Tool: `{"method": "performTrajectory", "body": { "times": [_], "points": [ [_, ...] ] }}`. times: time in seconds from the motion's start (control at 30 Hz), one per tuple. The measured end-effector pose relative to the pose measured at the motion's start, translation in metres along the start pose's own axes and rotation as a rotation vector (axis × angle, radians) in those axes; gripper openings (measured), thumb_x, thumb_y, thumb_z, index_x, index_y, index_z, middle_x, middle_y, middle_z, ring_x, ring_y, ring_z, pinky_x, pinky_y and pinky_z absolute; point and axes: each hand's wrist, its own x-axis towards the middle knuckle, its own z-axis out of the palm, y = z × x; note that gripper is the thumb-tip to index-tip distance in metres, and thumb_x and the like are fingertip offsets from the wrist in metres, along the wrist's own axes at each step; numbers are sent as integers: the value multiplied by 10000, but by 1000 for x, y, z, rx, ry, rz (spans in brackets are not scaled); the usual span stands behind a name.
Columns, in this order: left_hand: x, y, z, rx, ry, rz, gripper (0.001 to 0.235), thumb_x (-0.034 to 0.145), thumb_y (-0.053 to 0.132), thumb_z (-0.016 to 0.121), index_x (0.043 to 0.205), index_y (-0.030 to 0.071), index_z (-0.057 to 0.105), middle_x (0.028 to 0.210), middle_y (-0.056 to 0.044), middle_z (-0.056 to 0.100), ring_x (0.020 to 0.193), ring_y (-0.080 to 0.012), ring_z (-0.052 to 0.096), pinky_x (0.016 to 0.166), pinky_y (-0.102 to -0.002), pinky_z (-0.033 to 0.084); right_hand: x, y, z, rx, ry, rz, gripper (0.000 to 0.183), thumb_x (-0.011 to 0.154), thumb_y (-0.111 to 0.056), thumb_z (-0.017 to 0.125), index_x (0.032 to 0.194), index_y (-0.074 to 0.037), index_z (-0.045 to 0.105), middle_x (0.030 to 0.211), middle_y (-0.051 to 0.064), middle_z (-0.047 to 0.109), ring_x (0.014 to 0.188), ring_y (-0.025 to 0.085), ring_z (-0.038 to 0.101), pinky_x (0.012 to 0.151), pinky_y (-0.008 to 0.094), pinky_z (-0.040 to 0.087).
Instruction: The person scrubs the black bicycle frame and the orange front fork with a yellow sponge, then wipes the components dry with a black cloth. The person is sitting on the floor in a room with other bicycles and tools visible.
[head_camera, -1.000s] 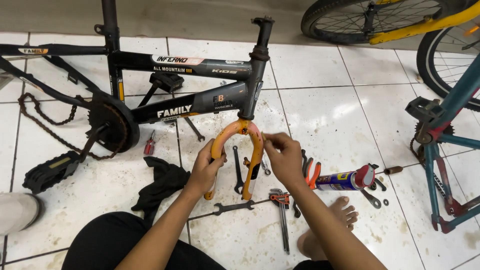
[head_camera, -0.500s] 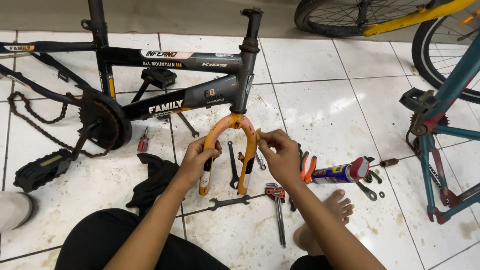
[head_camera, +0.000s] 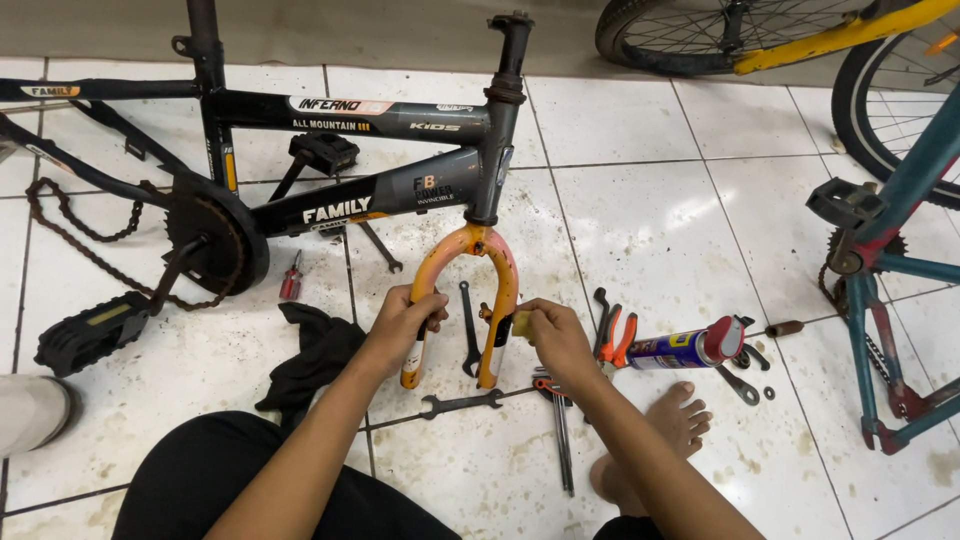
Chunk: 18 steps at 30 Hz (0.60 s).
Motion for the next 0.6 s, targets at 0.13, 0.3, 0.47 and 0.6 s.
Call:
{"method": "performTrajectory", "body": {
  "times": [0.13,0.3,0.47,0.6],
  "points": [
    [-9,7,7,59,34,7,243,911,184,626,718,39,596,623,-80,529,581,-161,522,580,-299,496,-18,-20,4,31,-78,-49,434,981,-98,362,1215,-12,717,916,157,649,850,226,566,839,370,533],
    [-20,20,16,172,112,41,259,909,153,600,668,58,602,539,-61,534,479,-140,525,498,-260,466,-22,-25,9,78,-77,-117,436,1064,-155,318,1291,5,654,932,144,624,896,225,549,895,394,512],
    [-32,35,26,200,113,59,233,960,153,580,769,24,611,575,-86,568,537,-145,580,532,-258,495,-19,-31,12,81,-115,-114,452,1093,-250,372,1384,16,592,1019,148,642,959,223,555,918,369,502],
    [-40,46,29,194,12,145,293,981,254,639,852,-8,615,631,-113,603,621,-157,617,594,-291,550,-7,-28,15,102,-134,-94,463,1100,-263,383,1418,11,577,1076,162,667,994,228,571,932,359,493]
  ]
}}
